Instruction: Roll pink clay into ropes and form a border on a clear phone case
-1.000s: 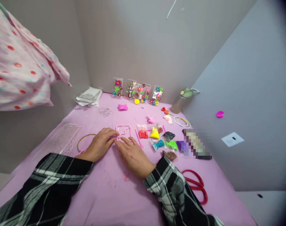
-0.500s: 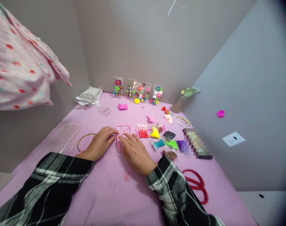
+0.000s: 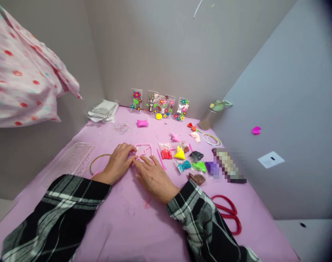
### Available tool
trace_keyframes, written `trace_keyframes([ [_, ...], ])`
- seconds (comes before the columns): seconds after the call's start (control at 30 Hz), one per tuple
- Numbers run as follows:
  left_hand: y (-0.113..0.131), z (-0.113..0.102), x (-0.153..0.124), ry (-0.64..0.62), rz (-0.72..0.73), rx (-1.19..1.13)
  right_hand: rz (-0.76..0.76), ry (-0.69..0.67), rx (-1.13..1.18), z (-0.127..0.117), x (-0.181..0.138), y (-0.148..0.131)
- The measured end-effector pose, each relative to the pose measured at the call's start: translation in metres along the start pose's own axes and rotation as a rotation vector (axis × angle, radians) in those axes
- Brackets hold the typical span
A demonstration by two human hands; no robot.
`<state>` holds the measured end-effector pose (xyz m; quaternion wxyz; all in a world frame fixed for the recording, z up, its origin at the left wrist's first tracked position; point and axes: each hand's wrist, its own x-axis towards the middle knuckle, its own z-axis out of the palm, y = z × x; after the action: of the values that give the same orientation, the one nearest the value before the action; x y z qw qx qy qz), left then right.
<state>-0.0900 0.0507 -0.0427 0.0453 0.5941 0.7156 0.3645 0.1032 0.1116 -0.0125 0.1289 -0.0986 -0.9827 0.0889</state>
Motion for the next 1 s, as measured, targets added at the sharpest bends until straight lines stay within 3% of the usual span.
trace_keyframes([
  [0.27, 0.002, -0.002, 0.003, -0.009, -0.043, -0.002, 0.054, 0.113, 0.027, -0.008, -0.005, 0.007],
  [1.0, -0.003, -0.004, 0.002, 0.042, -0.077, -0.033, 0.002, -0.012, 0.032, -0.013, -0.005, 0.002],
])
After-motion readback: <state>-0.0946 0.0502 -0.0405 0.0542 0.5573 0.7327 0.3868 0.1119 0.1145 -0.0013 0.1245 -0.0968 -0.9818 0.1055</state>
